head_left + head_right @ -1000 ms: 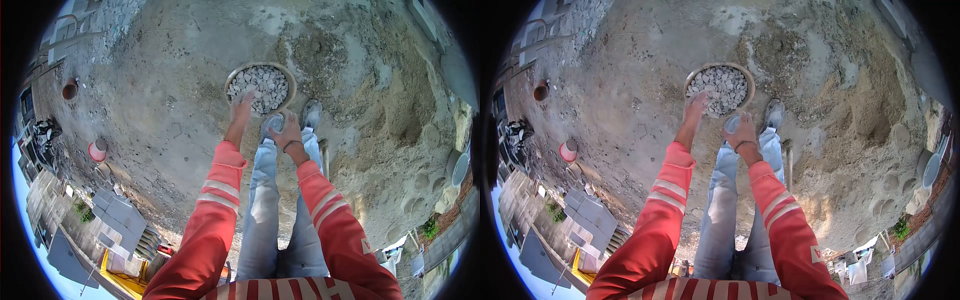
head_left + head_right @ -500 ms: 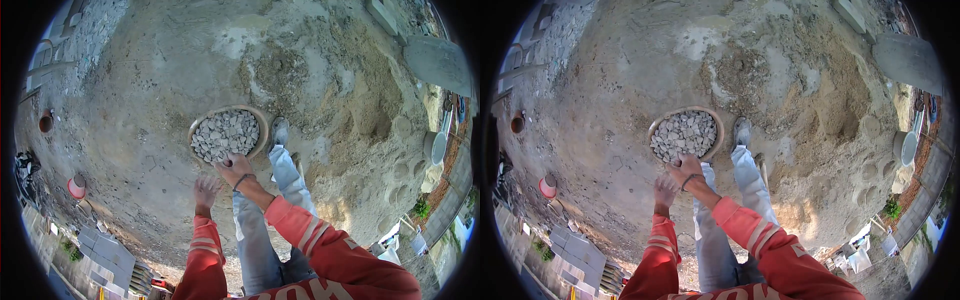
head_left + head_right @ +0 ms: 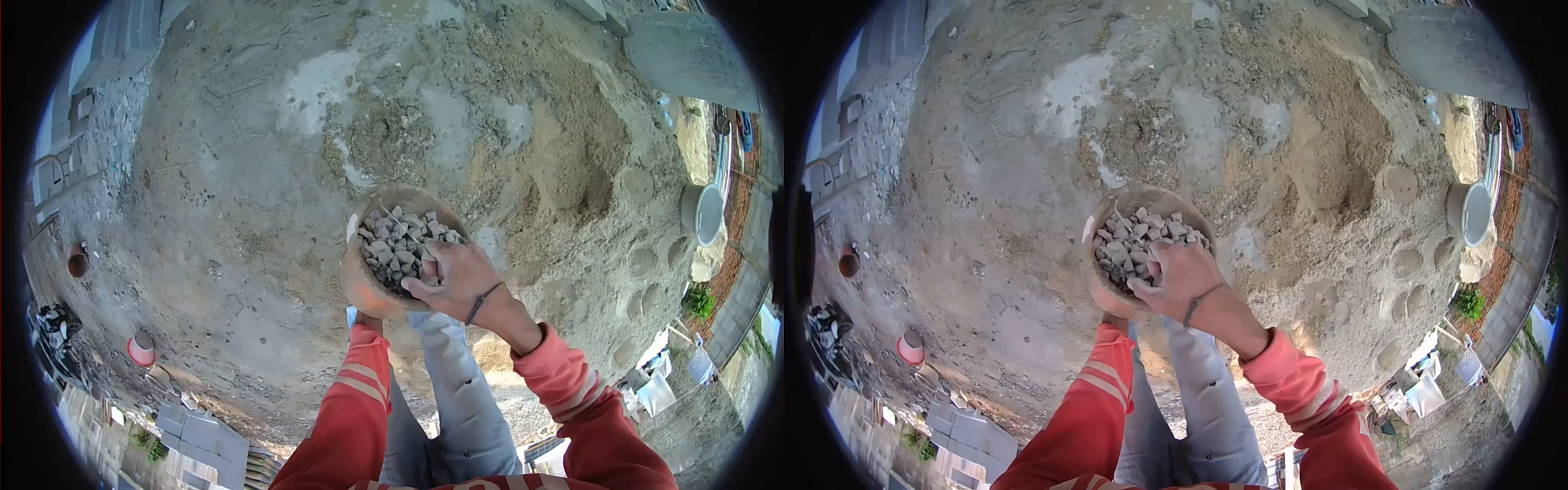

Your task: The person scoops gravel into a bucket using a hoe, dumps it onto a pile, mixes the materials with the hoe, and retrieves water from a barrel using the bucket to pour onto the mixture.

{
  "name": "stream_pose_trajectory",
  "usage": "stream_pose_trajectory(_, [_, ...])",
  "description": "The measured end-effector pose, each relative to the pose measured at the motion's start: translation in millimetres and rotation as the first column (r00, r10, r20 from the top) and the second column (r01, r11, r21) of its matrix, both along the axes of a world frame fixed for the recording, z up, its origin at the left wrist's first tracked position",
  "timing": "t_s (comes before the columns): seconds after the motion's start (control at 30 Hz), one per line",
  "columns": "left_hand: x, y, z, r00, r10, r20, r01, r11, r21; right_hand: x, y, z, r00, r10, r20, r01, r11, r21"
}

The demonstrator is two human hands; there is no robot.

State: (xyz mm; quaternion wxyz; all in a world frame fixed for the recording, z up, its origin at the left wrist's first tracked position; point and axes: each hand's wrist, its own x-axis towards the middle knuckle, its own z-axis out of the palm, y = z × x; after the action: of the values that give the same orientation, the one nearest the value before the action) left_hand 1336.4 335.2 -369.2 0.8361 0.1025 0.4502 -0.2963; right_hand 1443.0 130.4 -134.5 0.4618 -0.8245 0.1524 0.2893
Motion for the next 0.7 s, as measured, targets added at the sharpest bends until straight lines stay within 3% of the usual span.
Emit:
stream_pose_trajectory(0.03, [12.9,-13.3,-4.4,1.0,-0.008,0.025,0.008,1.0,0.012,-7.1,-7.1,-22.6,0.991,0.012,0.132,0.003,0.993,-0.114])
stream_pose_trajectory(0.1, [35.9,-31.6,-14.5,0.997,-0.016,0.073,0.013,0.999,0.05,-3.8,-34.6,-63.0,0.991,-0.065,0.117,0.087,0.979,-0.187])
stream_pose_trajectory(0.2, [77.8,-51.6,-28.5,0.985,-0.086,0.153,0.057,0.982,0.181,4.4,-81.3,-117.4,0.965,-0.228,0.129,0.249,0.951,-0.183])
stream_pose_trajectory(0.27, [110.0,-61.9,-29.2,0.962,-0.203,0.184,0.127,0.926,0.355,7.3,-101.5,-147.2,0.94,-0.313,0.138,0.334,0.928,-0.165])
stream_pose_trajectory(0.33, [140.8,-71.7,-21.2,0.935,-0.281,0.215,0.164,0.882,0.441,11.7,-114.5,-163.9,0.723,-0.688,0.057,0.687,0.725,0.045])
stream_pose_trajectory(0.4, [163.2,-82.6,-4.0,0.901,-0.359,0.243,0.193,0.834,0.517,16.8,-127.1,-164.1,0.662,-0.749,0.0,0.749,0.662,0.007])
stream_pose_trajectory(0.47, [183.1,-94.0,22.9,0.858,-0.507,0.087,0.292,0.619,0.729,20.9,-138.4,-172.9,0.596,-0.801,-0.056,0.801,0.598,-0.037])
stream_pose_trajectory(0.53, [199.5,-105.3,53.0,0.841,-0.542,0.013,0.339,0.546,0.766,21.2,-145.9,-193.5,0.449,-0.893,-0.026,0.882,0.439,0.169])
stream_pose_trajectory(0.57, [205.1,-109.4,65.3,0.823,-0.564,-0.067,0.388,0.473,0.791,20.1,-149.4,-196.3,0.449,-0.893,-0.029,0.883,0.438,0.172])
stream_pose_trajectory(0.63, [215.0,-115.5,80.9,0.802,-0.596,-0.035,0.37,0.45,0.813,24.3,-156.0,-190.4,0.334,-0.938,-0.093,0.933,0.315,0.175])
stream_pose_trajectory(0.7, [220.0,-117.1,85.2,0.78,-0.626,-0.006,0.35,0.428,0.833,23.9,-160.7,-189.1,0.312,-0.942,-0.121,0.93,0.276,0.244])
